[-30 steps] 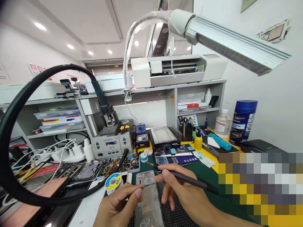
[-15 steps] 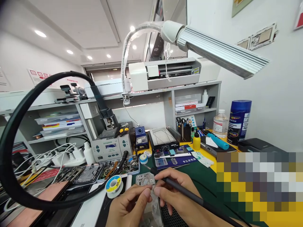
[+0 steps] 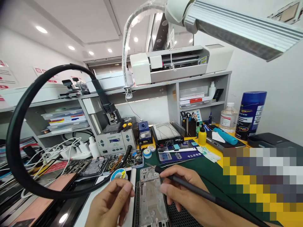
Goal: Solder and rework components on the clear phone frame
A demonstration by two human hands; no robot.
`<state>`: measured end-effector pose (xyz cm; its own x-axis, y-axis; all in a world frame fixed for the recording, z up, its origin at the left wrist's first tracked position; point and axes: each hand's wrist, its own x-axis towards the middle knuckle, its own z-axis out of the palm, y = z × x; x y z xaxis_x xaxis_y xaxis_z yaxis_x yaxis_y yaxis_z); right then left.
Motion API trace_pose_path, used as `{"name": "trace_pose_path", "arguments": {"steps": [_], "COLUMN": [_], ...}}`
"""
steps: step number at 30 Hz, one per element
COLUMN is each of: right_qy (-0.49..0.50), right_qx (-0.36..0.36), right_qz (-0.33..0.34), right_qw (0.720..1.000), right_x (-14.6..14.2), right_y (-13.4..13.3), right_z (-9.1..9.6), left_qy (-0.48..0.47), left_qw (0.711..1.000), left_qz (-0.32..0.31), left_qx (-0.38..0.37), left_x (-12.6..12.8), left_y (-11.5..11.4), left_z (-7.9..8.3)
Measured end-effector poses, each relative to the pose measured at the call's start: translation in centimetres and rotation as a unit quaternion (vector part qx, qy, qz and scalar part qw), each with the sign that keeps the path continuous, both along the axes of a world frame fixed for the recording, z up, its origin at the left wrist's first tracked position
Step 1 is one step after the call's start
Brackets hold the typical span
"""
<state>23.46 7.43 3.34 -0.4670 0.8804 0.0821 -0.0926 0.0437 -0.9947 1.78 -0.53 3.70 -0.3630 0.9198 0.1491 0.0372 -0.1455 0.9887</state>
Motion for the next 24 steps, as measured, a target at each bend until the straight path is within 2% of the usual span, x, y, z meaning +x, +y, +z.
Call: {"name": "trace_pose_path", "arguments": {"steps": [5, 9, 12, 17, 20, 24], "right_qy": [0.046, 0.041, 0.038, 0.018, 0.004, 0.009], "right_qx": [-0.1, -0.196, -0.239, -0.243, -0.241, -0.252], "right_qz": [0.021, 0.05, 0.071, 0.058, 0.047, 0.102], "right_qw": [0.994, 0.978, 0.968, 0.968, 0.969, 0.962], "right_x": [1.2, 1.9, 2.0, 2.1, 2.1, 2.0], "right_y": [1.3, 2.0, 2.2, 1.8, 1.5, 1.3], "right_z": [0.7, 1.2, 0.9, 0.2, 0.3, 0.6], "left_qy": [0.033, 0.024, 0.032, 0.099, 0.158, 0.228], "left_qw": [0.999, 1.0, 0.999, 0.993, 0.982, 0.963], "left_qz": [-0.012, -0.018, -0.03, -0.051, -0.097, -0.143], "left_qx": [0.005, -0.004, -0.015, -0.026, -0.019, 0.006], "left_x": [-2.5, -2.9, -2.7, -3.2, -4.2, -4.9], "left_y": [0.3, 0.9, 0.7, -0.1, -0.1, 0.0], "left_z": [1.4, 1.2, 1.0, 0.4, -0.2, -0.8]}}
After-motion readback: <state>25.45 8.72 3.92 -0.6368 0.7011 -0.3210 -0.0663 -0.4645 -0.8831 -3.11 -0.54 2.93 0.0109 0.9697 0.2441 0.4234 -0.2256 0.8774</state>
